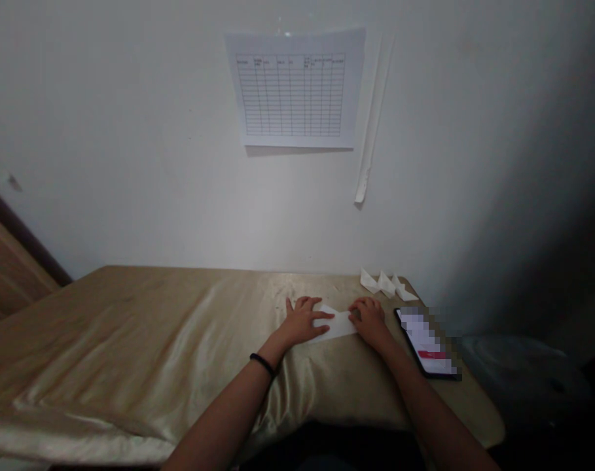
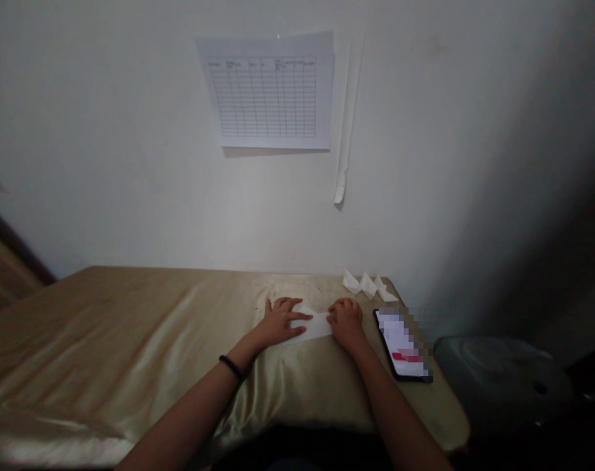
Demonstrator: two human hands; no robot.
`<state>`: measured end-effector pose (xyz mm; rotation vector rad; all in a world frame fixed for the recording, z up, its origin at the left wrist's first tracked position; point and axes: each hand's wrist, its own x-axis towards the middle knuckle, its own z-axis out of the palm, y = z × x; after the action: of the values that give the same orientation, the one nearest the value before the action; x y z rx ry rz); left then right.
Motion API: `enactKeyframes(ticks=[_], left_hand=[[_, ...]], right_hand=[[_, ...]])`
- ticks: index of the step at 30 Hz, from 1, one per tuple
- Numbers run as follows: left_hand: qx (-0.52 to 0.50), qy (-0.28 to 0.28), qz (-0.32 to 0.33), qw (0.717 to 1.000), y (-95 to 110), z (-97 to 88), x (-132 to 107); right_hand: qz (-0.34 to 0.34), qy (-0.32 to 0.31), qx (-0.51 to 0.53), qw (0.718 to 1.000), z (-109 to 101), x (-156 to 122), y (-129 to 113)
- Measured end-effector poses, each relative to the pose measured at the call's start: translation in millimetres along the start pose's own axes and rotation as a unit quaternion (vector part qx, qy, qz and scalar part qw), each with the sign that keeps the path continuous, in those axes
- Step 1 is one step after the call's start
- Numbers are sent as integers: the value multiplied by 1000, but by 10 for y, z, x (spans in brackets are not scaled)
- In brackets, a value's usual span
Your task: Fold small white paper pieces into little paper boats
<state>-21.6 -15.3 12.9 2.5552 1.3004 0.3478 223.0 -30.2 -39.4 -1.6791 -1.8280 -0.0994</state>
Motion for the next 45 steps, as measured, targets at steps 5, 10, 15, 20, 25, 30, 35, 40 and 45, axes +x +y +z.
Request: enactKeyframes(ticks=[5, 10, 15, 20, 25, 30, 35, 40, 45], left_hand=[[-2, 5, 4, 1000, -4, 6, 3], [0, 0, 3, 1000, 10, -6, 0], [0, -2, 4, 1000, 22, -23, -5], [3, -2, 3, 1000, -1, -1, 1], [6, -6, 4, 1000, -12, 8, 7], [8, -12, 3, 1000, -2, -5, 6], [7, -11, 2, 1000, 4, -7, 4], [6, -11, 2, 1000, 6, -11, -2], [6, -17, 2, 1000, 13, -28, -1]], right_hand=[[-10, 15, 6, 1000, 38, -8, 26], [5, -6, 11, 1000, 31, -7, 4], [4, -14, 8, 1000, 5, -8, -25], [17, -18, -3, 1000, -34, -1, -40], [39, -76, 4, 996, -74, 29, -52], [54, -103, 3, 993, -89, 43, -71], [45, -110, 1, 993, -108, 36, -120], [40, -95, -20, 994, -166, 23, -143], [36, -89, -17, 995, -179, 23, -129]])
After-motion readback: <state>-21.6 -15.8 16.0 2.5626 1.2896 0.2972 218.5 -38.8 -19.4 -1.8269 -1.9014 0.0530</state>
